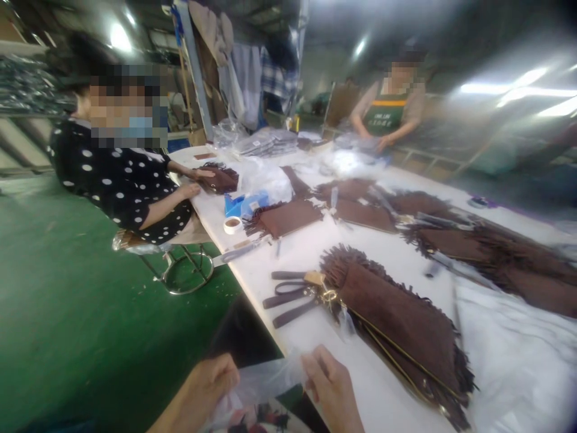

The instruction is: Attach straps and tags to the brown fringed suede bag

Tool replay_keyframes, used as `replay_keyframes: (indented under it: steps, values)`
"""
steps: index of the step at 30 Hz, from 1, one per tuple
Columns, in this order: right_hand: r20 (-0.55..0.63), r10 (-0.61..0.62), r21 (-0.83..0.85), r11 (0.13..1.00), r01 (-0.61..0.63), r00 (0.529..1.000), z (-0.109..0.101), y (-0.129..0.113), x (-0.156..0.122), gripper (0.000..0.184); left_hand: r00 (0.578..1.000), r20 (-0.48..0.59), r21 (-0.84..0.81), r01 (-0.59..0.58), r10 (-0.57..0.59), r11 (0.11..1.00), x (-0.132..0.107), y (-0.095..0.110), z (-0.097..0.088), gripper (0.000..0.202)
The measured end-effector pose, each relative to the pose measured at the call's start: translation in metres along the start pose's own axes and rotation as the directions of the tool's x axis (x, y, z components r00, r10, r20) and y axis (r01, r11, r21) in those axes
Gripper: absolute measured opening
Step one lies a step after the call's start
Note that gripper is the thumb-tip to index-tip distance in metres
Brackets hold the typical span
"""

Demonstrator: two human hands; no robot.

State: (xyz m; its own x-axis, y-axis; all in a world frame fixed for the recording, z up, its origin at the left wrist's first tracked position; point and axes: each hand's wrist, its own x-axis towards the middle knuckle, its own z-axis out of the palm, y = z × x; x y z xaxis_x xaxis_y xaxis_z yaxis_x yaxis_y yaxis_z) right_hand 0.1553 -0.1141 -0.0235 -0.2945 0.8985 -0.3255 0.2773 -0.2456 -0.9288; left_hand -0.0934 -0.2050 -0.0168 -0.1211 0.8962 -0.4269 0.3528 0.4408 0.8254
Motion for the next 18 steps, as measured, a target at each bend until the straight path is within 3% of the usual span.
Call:
replay_keyframes:
  steps: [5,8,13,18]
  values:
    - [0.060,-0.085,-0.121,0.988,0.092,0.995,0.003,-0.010,-0.006,0.037,0.993,0.110,0.101,-0.058,0.047,0.993,0.003,-0.011,-0.001,0.041]
    - [0.068,-0.095,-0.133,0.986,0.103,0.993,0.006,-0.023,-0.011,0.033,0.987,0.090,0.100,-0.139,0.130,0.985,0.004,0.002,0.000,0.027]
    - [0.085,-0.109,-0.194,0.973,0.123,0.990,0.016,-0.035,-0.017,0.039,0.956,0.061,-0.173,-0.275,0.288,0.946,0.005,0.042,0.017,0.030]
    - [0.013,-0.151,-0.319,0.936,0.147,0.989,0.023,-0.031,-0.010,0.046,0.954,0.064,-0.378,-0.248,0.293,0.892,0.017,0.042,0.044,0.023]
